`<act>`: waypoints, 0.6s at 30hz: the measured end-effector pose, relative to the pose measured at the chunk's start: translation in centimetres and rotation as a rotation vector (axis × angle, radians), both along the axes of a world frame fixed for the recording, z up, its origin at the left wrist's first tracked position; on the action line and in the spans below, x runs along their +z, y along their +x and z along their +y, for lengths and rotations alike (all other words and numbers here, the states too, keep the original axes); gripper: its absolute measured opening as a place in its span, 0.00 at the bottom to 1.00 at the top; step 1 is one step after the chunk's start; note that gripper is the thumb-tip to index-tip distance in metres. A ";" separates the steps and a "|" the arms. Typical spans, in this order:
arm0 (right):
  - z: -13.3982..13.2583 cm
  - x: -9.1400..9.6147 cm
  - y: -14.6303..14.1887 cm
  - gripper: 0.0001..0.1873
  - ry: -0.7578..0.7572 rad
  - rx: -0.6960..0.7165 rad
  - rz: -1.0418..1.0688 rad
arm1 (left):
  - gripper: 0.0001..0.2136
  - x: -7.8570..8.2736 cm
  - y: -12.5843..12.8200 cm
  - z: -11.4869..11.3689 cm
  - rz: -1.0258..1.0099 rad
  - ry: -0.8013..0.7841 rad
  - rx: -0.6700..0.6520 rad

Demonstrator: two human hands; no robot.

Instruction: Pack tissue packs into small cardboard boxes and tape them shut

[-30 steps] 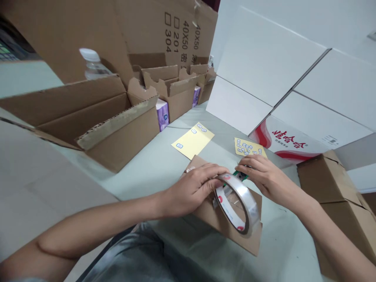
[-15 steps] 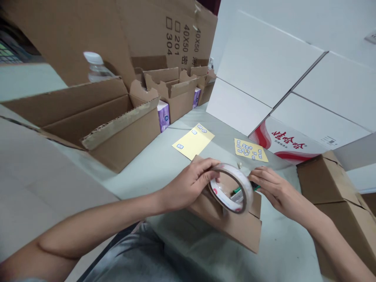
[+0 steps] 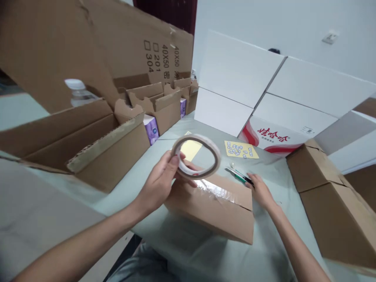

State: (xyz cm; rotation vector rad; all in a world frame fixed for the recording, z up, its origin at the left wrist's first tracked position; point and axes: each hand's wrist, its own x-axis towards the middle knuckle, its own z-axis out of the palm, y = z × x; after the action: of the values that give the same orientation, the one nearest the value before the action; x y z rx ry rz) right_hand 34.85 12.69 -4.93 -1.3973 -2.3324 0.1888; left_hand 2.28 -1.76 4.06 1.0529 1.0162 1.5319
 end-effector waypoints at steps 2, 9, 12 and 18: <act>-2.3 2.6 -0.9 0.26 0.037 -0.030 0.055 | 0.16 -0.6 -0.5 -0.4 0.068 0.005 0.059; -12.3 9.3 -7.5 0.34 0.059 0.466 -0.154 | 0.16 -3.3 -0.2 -0.7 0.171 0.088 0.199; -13.4 8.6 -7.0 0.35 0.001 0.426 -0.145 | 0.16 -4.1 -0.4 -0.8 0.167 0.090 0.239; -13.7 3.8 -2.5 0.69 -0.372 0.149 0.292 | 0.21 -5.4 -0.8 -0.8 -0.170 0.030 0.370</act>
State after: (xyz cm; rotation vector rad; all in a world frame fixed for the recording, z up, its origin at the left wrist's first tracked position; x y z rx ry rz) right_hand 32.39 -1.04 -1.11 -1.2496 -2.2261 0.8484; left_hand 1.47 -2.58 -1.34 0.7657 1.1139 1.9043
